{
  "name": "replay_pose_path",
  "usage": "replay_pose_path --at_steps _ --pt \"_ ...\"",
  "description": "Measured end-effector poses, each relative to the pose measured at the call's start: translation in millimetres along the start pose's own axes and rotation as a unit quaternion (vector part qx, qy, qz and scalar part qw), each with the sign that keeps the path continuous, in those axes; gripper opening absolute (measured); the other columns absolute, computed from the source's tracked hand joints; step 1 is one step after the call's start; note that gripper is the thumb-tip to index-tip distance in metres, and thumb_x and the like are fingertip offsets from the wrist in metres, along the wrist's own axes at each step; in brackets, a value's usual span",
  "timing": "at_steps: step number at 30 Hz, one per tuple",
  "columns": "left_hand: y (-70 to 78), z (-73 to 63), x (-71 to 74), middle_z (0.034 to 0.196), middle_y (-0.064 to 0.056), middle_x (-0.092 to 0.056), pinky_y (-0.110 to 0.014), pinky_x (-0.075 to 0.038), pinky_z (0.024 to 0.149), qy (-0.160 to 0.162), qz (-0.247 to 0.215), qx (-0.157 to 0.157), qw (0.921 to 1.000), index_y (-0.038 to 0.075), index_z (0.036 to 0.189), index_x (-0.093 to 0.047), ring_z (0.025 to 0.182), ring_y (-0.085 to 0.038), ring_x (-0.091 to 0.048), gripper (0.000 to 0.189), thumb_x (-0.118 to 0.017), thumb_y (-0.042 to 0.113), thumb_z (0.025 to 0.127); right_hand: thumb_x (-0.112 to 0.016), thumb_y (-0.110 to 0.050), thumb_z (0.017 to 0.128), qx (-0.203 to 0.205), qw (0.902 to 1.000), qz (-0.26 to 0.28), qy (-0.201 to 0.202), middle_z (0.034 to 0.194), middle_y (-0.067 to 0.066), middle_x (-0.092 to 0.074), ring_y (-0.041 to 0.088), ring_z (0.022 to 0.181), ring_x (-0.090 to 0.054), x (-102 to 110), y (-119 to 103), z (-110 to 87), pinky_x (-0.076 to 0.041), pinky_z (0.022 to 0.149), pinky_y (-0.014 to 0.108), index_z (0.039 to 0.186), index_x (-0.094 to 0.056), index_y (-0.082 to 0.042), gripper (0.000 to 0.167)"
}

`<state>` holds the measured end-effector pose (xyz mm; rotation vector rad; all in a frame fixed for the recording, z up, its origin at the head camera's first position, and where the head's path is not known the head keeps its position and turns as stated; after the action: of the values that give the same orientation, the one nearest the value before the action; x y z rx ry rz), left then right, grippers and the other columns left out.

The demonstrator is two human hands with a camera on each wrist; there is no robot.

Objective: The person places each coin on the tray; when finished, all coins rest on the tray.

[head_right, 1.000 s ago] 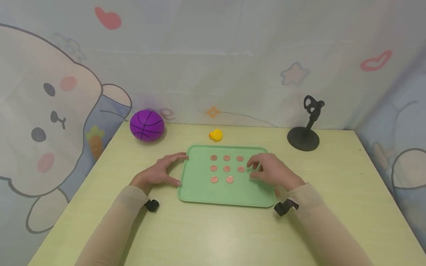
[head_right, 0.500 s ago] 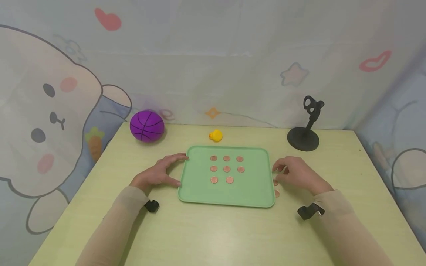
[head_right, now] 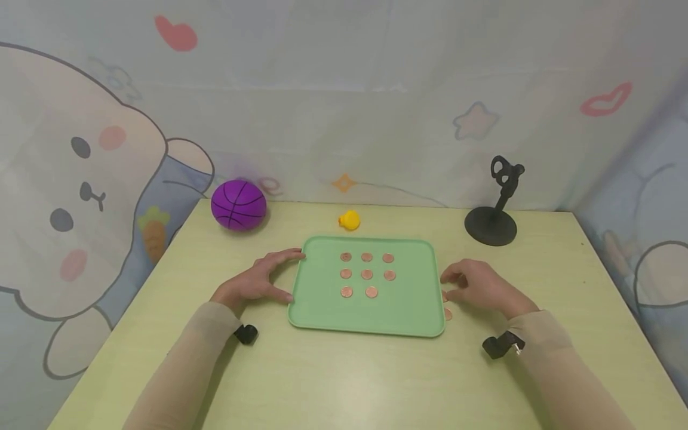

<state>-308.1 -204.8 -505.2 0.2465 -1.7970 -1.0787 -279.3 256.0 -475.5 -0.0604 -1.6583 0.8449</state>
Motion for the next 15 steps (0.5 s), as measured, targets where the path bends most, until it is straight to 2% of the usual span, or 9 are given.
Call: replay_pose_path --at_steps 7,15 --pt "0.1 0.1 -0.2 0.172 0.004 -0.028 -0.06 -0.007 0.125 0.0 0.006 0.0 1.0 0.031 0.158 -0.047 0.157 -0.031 -0.02 0.1 -0.097 0.038 0.072 -0.089 -0.021 0.085 -0.005 0.9999 0.015 0.001 0.1 -0.003 -0.071 0.014 0.088 -0.062 -0.5 -1.2 -1.6 -0.054 0.079 0.031 0.111 -0.078 -0.009 0.031" --pt "1.6 -0.8 0.7 0.172 0.002 -0.029 -0.061 -0.007 0.125 0.002 0.01 -0.003 0.9999 0.03 0.158 -0.046 0.157 -0.032 -0.021 0.099 -0.096 0.037 0.073 -0.087 -0.02 0.088 -0.014 0.9998 0.013 -0.009 0.101 -0.004 -0.07 0.014 0.091 -0.061 -1.6 -1.6 -1.7 -0.054 0.081 0.032 0.11 -0.078 -0.011 0.026"
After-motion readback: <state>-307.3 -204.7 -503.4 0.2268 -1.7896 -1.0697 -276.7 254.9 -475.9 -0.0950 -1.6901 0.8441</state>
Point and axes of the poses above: each hand's wrist, its own z-axis towards the middle knuckle, its own x-axis out of the back of the hand, y = z × x, the point moved 6 cm from there along z, towards the middle knuckle
